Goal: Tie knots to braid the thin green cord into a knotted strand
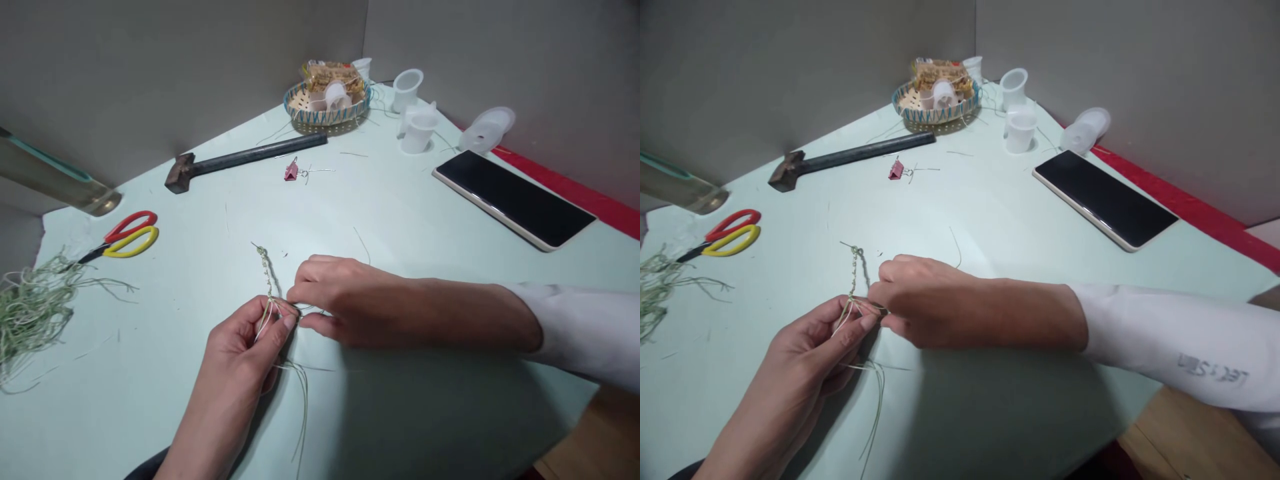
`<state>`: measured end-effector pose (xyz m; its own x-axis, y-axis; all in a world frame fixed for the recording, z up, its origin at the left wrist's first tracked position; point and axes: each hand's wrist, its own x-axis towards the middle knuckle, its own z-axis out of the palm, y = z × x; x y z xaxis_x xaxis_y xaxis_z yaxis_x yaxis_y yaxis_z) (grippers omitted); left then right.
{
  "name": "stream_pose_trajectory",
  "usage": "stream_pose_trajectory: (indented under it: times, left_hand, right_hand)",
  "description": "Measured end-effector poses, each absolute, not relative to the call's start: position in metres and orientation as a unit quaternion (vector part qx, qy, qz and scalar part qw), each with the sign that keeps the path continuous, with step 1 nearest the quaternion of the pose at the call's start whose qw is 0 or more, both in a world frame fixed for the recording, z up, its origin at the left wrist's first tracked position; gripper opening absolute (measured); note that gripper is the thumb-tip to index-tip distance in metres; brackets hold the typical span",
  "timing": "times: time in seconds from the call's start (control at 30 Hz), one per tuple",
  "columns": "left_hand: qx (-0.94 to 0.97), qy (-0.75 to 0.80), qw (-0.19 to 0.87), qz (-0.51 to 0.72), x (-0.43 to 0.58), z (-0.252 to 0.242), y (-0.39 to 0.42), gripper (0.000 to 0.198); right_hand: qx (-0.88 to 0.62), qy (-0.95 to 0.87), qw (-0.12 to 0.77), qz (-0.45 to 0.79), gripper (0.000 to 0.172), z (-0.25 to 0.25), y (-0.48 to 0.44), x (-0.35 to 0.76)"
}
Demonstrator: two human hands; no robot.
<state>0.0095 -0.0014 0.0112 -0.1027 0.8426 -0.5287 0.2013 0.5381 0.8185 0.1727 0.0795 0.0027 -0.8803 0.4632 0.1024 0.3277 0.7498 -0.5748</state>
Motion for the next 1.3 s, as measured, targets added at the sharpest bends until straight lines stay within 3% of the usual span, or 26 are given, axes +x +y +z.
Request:
stream_pose_trajectory:
  times: [0.37, 0.6, 0.83, 0.93, 1.13, 1.3]
  left_hand:
    - [0.378, 0.694, 0.540, 0.288, 0.007, 0.010, -0.004, 0.030]
    - [0.356, 0.682, 0.556, 0.313, 0.009, 0.009, -0.003, 0.022]
    - [0.363, 0.700, 0.505, 0.350, 0.018, 0.017, -0.006, 0.029]
    - [0.417, 0.741, 0.423, 0.314, 0.018, 0.022, -0.012, 0.029]
    - [0.691, 0.689, 0.065, 0.208, 0.015, 0.025, -0.023, 0.019]
    - [0.733, 0.638, 0.065, 0.227, 0.021, 0.019, -0.015, 0.021]
  right_hand:
    - [-0.200, -0.917, 0.146, 0.313, 0.014, -0.005, 0.083, 0.170]
    - [-0.269, -0.846, 0.178, 0.425, 0.017, 0.001, 0.093, 0.174]
    - [-0.289, -0.775, 0.173, 0.535, 0.017, 0.005, 0.100, 0.177]
    - [-0.285, -0.751, 0.166, 0.571, 0.020, 0.004, 0.102, 0.178]
    - [-0.285, -0.722, 0.158, 0.611, 0.022, 0.005, 0.103, 0.179]
    - [-0.272, -0.722, 0.164, 0.615, 0.020, 0.006, 0.098, 0.180]
